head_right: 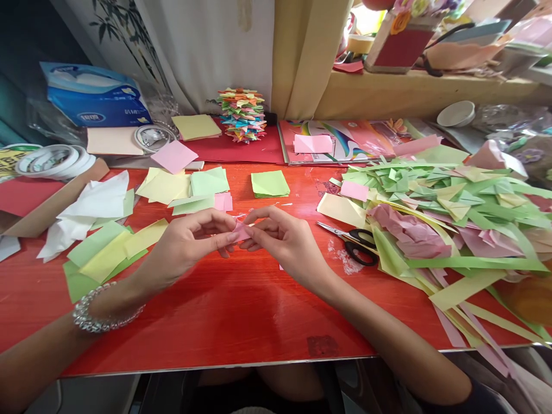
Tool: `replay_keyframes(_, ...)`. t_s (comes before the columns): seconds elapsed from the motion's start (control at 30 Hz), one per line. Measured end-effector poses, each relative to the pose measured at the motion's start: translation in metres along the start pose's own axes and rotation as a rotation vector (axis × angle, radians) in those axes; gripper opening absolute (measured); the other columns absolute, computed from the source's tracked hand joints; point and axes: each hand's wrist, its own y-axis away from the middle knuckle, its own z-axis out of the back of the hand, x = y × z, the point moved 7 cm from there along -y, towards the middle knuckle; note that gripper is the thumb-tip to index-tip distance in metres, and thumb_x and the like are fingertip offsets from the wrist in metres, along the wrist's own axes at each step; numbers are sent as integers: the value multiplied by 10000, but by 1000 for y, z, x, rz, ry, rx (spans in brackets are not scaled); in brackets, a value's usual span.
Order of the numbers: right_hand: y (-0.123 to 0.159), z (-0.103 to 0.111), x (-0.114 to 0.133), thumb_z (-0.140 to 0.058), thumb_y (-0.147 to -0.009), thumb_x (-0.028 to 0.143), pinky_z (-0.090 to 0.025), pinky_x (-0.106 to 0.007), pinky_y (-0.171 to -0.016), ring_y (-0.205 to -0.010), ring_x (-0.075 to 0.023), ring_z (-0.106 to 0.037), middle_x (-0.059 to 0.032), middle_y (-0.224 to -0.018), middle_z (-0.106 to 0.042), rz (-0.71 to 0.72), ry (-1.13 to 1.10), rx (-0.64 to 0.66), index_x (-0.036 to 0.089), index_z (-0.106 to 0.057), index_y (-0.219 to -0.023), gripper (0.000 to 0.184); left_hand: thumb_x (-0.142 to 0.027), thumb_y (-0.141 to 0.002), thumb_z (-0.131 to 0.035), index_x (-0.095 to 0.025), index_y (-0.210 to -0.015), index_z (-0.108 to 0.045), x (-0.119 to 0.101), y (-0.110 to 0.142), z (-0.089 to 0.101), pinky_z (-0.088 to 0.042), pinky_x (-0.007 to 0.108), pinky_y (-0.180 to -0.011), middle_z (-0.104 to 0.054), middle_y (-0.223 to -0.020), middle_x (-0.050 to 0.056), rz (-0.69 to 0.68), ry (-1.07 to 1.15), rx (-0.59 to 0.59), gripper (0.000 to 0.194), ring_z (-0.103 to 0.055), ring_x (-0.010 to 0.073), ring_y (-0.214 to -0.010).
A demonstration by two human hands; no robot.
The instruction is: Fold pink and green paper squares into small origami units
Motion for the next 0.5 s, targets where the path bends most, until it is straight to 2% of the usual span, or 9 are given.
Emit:
replay_keyframes(0.3, -1, 2, -2, -569, -831, 254, -581, -299, -668, -672, -152, -687, -5, -726, -676, -5, 20, 26, 190, -592, -865, 75, -268, -788, -623, -189, -856, -642, 4, -1, 3, -551, 259, -635, -667, -793, 15, -4, 108, -47, 105, -623, 132, -662)
replay_keyframes(0.5, -3, 2, -5, -572, -829, 235, -575, -278, -692, -695, -142, -688, 3, -752, -678, -53, -63, 32, 191, -626, -846, 72, -210, -798, -610, -172, -861, -659, 2, -2, 2, -547, 224, -680, -657, -859, 17, -13, 128, -32, 88, -622, 125, -750)
